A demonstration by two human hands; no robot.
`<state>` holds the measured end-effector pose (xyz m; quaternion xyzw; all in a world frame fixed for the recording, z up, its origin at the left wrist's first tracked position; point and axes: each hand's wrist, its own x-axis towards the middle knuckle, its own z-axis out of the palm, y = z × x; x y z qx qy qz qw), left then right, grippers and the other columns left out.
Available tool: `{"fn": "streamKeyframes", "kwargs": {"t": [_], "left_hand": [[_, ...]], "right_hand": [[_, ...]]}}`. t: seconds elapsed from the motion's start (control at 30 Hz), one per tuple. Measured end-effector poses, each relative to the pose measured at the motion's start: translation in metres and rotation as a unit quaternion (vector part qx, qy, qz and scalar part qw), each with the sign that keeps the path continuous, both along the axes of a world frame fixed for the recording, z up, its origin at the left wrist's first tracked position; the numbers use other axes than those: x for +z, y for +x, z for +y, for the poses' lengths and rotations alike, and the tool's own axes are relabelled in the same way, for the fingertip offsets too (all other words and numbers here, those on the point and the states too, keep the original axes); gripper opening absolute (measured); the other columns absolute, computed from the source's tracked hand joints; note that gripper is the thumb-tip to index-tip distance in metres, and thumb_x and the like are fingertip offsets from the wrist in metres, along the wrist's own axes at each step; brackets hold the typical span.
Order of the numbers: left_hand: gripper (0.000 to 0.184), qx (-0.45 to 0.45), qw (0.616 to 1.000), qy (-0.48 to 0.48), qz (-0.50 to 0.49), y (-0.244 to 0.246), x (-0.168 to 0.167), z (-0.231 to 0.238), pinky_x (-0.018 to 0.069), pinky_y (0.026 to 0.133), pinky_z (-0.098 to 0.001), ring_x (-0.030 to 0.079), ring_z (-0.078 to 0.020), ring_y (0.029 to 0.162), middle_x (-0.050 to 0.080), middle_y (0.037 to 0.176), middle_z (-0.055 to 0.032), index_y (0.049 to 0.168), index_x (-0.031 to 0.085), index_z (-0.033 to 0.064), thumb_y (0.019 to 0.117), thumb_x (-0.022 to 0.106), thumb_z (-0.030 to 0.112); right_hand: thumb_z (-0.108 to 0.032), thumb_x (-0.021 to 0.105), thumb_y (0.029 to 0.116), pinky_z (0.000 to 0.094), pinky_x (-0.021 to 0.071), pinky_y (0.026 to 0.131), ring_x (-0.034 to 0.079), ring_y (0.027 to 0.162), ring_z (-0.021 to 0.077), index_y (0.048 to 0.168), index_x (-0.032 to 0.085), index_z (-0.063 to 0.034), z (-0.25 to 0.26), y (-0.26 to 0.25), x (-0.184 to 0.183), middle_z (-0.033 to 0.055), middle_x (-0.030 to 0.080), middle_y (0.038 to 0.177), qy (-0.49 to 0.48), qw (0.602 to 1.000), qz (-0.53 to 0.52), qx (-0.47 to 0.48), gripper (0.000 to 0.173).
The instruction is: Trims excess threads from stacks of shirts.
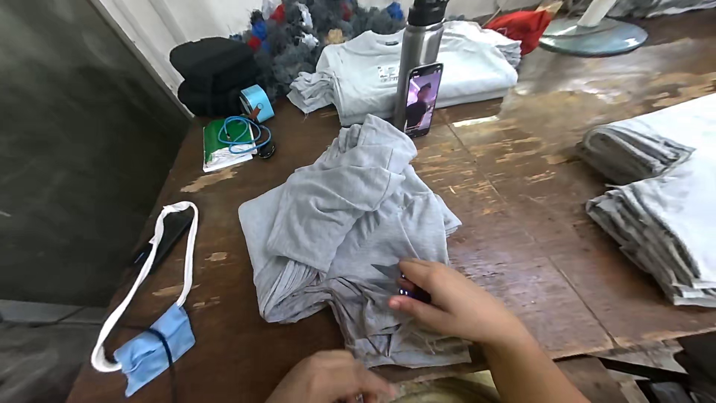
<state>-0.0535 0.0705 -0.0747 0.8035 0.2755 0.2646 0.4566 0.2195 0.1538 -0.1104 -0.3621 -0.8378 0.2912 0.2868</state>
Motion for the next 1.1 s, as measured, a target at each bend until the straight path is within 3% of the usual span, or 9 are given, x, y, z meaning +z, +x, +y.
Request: {"fn": "streamKeyframes", "kwargs": {"t": [0.1,0.27,0.4,0.47,0.57,0.73,0.87,0.97,1.1], "left_hand": [[0.037,0.219,0.969,0.112,0.032,0.026,-0.016,0.004,0.0537,0.074,-0.0194,0.063,-0.0057,0.085,0.067,0.092,-0.0032,0.113,0.072,0.0099,0.094,0.071,0.042],[0.054,0.387,0.888,0.212,0.129,0.075,-0.037,0.021,0.0555,0.077,-0.0386,0.065,-0.0217,0.089,0.067,0.097,-0.0077,0.125,0.074,0.0148,0.0745,0.079,0.031],[0.039,0.37,0.913,0.079,-0.152,0.07,-0.025,0.034,0.0594,0.083,-0.0246,0.07,-0.0051,0.096,0.073,0.119,-0.0014,0.134,0.064,0.0023,0.0976,0.053,0.007],[0.049,0.393,0.832,-0.011,-0.391,0.053,-0.008,0.042,0.0586,0.092,-0.0322,0.068,-0.0112,0.112,0.066,0.134,0.005,0.15,0.042,0.0176,0.1039,0.055,0.029],[0.066,0.443,0.758,0.131,-0.46,0.007,0.006,0.045,0.0497,0.106,-0.0434,0.053,-0.021,0.138,0.044,0.158,0.0055,0.158,0.009,0.0356,0.1068,0.051,0.031],[0.024,0.35,0.882,0.155,-0.276,0.033,0.001,0.02,0.0544,0.095,-0.0211,0.067,-0.0005,0.108,0.072,0.116,0.0166,0.127,0.063,0.0345,0.1048,0.055,0.036],[0.014,0.253,0.949,0.174,-0.068,0.094,-0.029,0.014,0.0562,0.092,-0.0238,0.067,-0.0107,0.104,0.07,0.107,-0.0073,0.109,0.07,0.0077,0.0977,0.062,0.01],[0.038,0.239,0.945,0.224,0.008,0.132,-0.036,0.012,0.0487,0.099,-0.0271,0.057,-0.0218,0.115,0.057,0.129,-0.0185,0.126,0.067,0.0141,0.089,0.068,0.008],[0.043,0.3,0.902,0.308,0.033,0.141,-0.032,0.031,0.0486,0.094,-0.0308,0.057,-0.0257,0.111,0.06,0.119,-0.0136,0.126,0.069,0.0199,0.0837,0.073,0.016]], "right_hand": [[-0.042,0.073,0.0879,0.0363,0.0507,0.074,0.058,0.084,0.021,0.095,0.061,-0.0048,-0.005,0.015,0.001,0.0097,0.061,0.093,0.051,0.998,-0.009,0.033,0.04],[-0.013,0.06,0.0892,0.0338,0.0489,0.075,0.059,0.082,0.019,0.089,0.06,-0.007,-0.018,0.023,0.002,0.0067,0.061,0.084,0.127,0.991,0.049,-0.006,0.006],[-0.013,0.058,0.0941,0.0237,0.0496,0.084,0.06,0.095,0.0133,0.09,0.056,-0.0072,-0.024,0.026,0.011,0.0087,0.064,0.1,0.172,0.975,0.131,-0.055,0.007],[-0.013,0.058,0.0931,0.0194,0.0494,0.082,0.06,0.096,0.0107,0.09,0.054,-0.006,-0.023,0.032,0.009,0.0103,0.063,0.104,0.172,0.972,0.13,-0.091,0.008],[-0.022,0.059,0.0956,0.0204,0.0514,0.077,0.06,0.091,0.0088,0.104,0.058,-0.0038,-0.024,0.044,-0.004,0.0106,0.065,0.105,0.109,0.985,0.102,-0.088,0.019],[-0.033,0.066,0.0947,0.0256,0.0526,0.07,0.059,0.076,0.0115,0.103,0.063,-0.0057,-0.036,0.055,-0.04,0.0062,0.063,0.085,0.055,0.995,0.041,-0.067,0.028],[-0.02,0.06,0.0974,0.0169,0.0485,0.067,0.056,0.074,0.0039,0.1,0.056,-0.0052,-0.041,0.055,-0.042,0.0049,0.059,0.086,0.03,0.987,0.157,-0.032,0.015],[-0.02,0.058,0.1008,0.0109,0.0473,0.07,0.056,0.078,-0.0012,0.099,0.048,-0.009,-0.055,0.046,-0.021,0.0025,0.055,0.088,0.028,0.974,0.226,-0.017,0.015],[-0.018,0.057,0.101,0.0126,0.0468,0.069,0.055,0.075,0.0019,0.098,0.046,-0.0082,-0.065,0.036,-0.012,0.0046,0.054,0.085,0.031,0.971,0.239,-0.009,0.015]]}}
